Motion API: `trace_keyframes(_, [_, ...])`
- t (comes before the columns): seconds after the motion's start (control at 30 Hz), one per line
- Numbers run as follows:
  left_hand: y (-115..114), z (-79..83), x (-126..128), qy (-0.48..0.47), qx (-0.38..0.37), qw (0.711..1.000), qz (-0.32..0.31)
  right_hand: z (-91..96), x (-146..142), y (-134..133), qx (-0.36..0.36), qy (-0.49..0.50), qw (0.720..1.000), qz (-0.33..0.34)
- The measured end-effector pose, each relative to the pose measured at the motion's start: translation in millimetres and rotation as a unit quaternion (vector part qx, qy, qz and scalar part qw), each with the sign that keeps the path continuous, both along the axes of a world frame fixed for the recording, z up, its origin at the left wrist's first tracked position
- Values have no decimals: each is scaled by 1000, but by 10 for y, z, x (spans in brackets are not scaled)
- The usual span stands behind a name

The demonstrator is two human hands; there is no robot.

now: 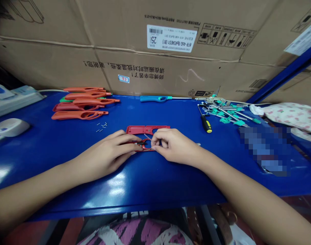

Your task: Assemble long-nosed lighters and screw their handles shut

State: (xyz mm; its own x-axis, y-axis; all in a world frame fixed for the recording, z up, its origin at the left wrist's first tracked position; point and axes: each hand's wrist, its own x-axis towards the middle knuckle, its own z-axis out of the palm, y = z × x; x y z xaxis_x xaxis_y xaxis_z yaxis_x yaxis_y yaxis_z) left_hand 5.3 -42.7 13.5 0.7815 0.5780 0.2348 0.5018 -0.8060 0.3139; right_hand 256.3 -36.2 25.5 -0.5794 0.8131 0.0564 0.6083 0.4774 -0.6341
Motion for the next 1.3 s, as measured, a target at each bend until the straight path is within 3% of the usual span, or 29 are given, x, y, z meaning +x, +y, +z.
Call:
trace_keyframes(0.4, [-3, -31, -7, -32, -1, 999, -2, 38, 50, 6, -30, -2, 1000, 6])
trace_keyframes(0.67, [6, -37, -5, -55, 14, 998, -14, 20, 58, -8, 41, -8, 998, 51])
trace_keyframes(1.2, [46, -68, -39, -60, 37, 997, -7, 129, 109, -38, 58, -21, 986, 154])
trace_keyframes(1.3, [60, -75, -40, -63, 34, 997, 0, 155, 138, 7, 80, 2, 986, 149])
